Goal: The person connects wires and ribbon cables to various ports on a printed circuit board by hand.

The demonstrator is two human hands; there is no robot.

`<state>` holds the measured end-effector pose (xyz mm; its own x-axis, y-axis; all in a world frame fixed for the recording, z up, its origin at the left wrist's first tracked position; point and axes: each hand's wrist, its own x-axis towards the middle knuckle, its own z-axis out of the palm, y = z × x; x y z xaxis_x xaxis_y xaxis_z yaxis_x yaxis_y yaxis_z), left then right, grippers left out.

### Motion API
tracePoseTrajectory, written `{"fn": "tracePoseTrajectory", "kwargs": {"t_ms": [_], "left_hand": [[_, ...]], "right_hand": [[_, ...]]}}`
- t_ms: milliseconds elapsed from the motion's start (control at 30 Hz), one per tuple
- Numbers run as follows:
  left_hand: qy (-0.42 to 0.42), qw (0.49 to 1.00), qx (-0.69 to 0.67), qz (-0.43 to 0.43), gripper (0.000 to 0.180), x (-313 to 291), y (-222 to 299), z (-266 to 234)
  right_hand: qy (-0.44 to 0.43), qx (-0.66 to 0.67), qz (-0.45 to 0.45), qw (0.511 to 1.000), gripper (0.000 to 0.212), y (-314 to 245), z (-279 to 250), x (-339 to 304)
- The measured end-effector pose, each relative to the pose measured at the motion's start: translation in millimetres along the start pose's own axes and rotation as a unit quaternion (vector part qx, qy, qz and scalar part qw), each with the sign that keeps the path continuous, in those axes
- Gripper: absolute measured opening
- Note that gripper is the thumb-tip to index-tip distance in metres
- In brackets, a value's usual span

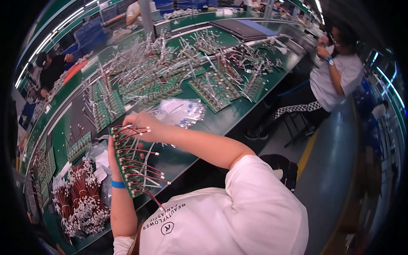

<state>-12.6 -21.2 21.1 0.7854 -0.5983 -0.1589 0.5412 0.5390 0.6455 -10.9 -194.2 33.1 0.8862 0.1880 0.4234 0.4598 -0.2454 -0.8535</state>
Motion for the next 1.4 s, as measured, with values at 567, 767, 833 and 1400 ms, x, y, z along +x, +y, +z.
{"fn": "tracePoseTrajectory", "kwargs": {"t_ms": [567, 767, 833, 1400], "left_hand": [[-0.161, 0.967, -0.137, 0.145, 0.085, -5, 22, -2], [-0.093, 0.977, -0.136, 0.136, 0.071, -9, 14, 2], [-0.013, 0.985, -0.074, 0.157, 0.073, -11, 15, 7], [0.298, 0.882, 0.115, 0.347, 0.079, -96, 90, -16]], "right_hand": [[-0.138, 0.322, 0.291, 0.89, 0.028, -13, 9, -49], [-0.154, 0.426, 0.255, 0.854, 0.036, -22, 23, -54], [-0.032, 0.484, 0.313, 0.816, 0.037, -28, 26, -56], [0.002, 0.42, 0.266, 0.867, 0.039, 2, -10, -36]]}}
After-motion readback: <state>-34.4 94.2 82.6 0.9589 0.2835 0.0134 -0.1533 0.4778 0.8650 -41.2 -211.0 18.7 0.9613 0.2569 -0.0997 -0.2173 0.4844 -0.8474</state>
